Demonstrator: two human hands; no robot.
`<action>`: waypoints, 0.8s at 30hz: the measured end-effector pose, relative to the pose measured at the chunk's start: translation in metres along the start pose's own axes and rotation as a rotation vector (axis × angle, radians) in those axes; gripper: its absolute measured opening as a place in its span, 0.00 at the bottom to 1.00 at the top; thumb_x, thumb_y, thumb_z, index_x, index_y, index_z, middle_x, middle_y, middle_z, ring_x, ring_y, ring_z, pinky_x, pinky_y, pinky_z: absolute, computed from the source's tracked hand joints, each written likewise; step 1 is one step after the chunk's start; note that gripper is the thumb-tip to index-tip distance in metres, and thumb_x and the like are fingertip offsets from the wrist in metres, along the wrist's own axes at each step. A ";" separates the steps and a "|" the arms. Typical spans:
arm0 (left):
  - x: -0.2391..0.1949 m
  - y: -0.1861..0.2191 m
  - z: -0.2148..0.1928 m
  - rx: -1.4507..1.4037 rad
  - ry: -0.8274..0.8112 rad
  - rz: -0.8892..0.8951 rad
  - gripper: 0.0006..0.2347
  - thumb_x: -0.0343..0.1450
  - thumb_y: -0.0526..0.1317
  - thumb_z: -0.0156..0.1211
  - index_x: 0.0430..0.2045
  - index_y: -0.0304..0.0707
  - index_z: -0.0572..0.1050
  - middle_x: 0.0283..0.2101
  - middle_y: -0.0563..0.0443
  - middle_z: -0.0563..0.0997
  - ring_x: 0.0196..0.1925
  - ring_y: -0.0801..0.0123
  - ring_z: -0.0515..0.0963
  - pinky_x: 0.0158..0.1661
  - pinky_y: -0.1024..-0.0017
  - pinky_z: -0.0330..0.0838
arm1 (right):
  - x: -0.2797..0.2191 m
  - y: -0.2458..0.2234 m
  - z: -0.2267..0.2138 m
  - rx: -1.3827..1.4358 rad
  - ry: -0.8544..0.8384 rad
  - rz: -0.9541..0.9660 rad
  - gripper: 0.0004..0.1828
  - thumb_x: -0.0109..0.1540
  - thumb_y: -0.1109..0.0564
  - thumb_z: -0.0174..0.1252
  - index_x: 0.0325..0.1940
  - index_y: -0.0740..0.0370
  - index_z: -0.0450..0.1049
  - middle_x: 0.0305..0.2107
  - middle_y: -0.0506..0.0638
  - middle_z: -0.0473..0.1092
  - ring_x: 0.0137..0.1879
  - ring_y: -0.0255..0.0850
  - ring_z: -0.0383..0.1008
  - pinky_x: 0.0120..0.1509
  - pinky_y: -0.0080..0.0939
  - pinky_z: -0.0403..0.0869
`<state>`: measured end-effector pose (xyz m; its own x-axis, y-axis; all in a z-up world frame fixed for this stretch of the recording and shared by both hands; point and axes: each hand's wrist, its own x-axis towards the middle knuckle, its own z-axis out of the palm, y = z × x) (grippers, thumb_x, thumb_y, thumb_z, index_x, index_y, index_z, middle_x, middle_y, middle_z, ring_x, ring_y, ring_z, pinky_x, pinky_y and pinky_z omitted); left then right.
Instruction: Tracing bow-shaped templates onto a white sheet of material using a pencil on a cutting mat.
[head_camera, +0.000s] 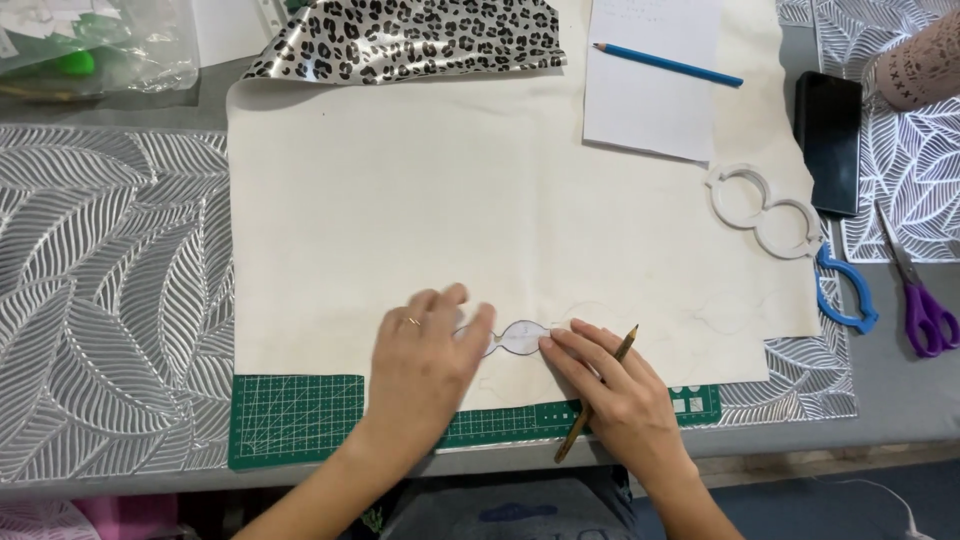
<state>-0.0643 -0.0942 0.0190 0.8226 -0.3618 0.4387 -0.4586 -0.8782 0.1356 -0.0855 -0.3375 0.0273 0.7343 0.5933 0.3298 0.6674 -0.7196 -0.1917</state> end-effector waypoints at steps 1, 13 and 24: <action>-0.004 0.006 -0.002 -0.001 0.000 0.003 0.12 0.66 0.28 0.61 0.42 0.42 0.75 0.48 0.42 0.76 0.46 0.53 0.76 0.36 0.62 0.74 | 0.000 0.000 0.000 -0.001 0.001 0.003 0.24 0.67 0.71 0.48 0.66 0.59 0.71 0.59 0.52 0.71 0.67 0.52 0.71 0.67 0.53 0.76; -0.014 0.004 0.009 -0.429 -0.047 0.021 0.08 0.71 0.34 0.64 0.43 0.31 0.80 0.47 0.45 0.82 0.47 0.57 0.78 0.47 0.64 0.75 | 0.009 0.000 0.001 0.036 0.041 0.024 0.20 0.66 0.65 0.57 0.62 0.57 0.74 0.55 0.50 0.74 0.62 0.52 0.75 0.63 0.52 0.78; -0.021 -0.010 -0.002 -0.468 -0.121 -0.123 0.14 0.69 0.36 0.68 0.48 0.34 0.78 0.47 0.47 0.78 0.51 0.58 0.74 0.52 0.63 0.73 | 0.035 -0.004 0.007 0.044 0.207 0.044 0.05 0.61 0.58 0.70 0.39 0.58 0.82 0.39 0.46 0.81 0.49 0.42 0.82 0.52 0.38 0.79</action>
<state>-0.0776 -0.0770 0.0107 0.9004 -0.3228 0.2918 -0.4348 -0.6918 0.5765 -0.0618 -0.3118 0.0332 0.7250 0.4710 0.5025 0.6430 -0.7243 -0.2488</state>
